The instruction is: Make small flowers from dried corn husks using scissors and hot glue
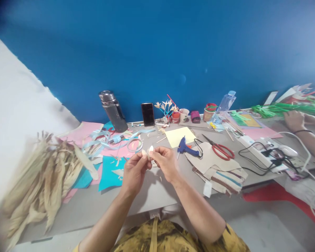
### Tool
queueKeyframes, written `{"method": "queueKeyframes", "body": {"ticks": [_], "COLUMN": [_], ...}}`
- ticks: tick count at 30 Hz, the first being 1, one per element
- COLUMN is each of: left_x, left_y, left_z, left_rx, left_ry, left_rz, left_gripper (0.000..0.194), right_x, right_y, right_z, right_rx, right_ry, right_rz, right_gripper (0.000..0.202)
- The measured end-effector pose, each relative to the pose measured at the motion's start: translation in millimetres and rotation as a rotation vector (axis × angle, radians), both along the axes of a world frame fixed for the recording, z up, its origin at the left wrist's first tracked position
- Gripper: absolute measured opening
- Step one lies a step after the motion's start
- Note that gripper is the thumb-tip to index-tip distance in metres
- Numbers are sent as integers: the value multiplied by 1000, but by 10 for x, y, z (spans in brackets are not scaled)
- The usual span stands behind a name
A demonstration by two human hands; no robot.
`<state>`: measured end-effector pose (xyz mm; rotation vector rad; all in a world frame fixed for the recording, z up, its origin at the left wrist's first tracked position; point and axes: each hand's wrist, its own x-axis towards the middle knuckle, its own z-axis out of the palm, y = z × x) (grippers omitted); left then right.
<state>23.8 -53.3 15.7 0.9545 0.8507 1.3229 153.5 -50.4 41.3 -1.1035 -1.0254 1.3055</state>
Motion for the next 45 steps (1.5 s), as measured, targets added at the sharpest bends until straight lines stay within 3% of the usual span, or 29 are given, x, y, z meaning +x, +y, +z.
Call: {"method": "queueKeyframes", "body": {"ticks": [9,13,20,30,38,45], "left_x": [-43,-62,-105,-41,-92,-79], "left_y": [46,58,46,-10,-13,-41], "left_z": [77,50,126,11,102,126], "left_rx": [-145,-111,26,-30,42,88], "left_ry": [-111,-54,284,69,272,307], "left_rz": [13,16,110,29,87,99], "left_gripper": [28,27,20,23,19,16], "right_x": [24,22,-2,-43,15,-20], "right_y": [6,5,-5,-36,-83,-102], "right_z": [5,11,25,-48,-27,-25], "right_rx": [5,1,-6,13,67,57], "right_ry": [-39,-48,-109,-25,14,24], "right_rz": [30,53,7,-24,32,1], "right_gripper": [32,33,27,30,34,35]}}
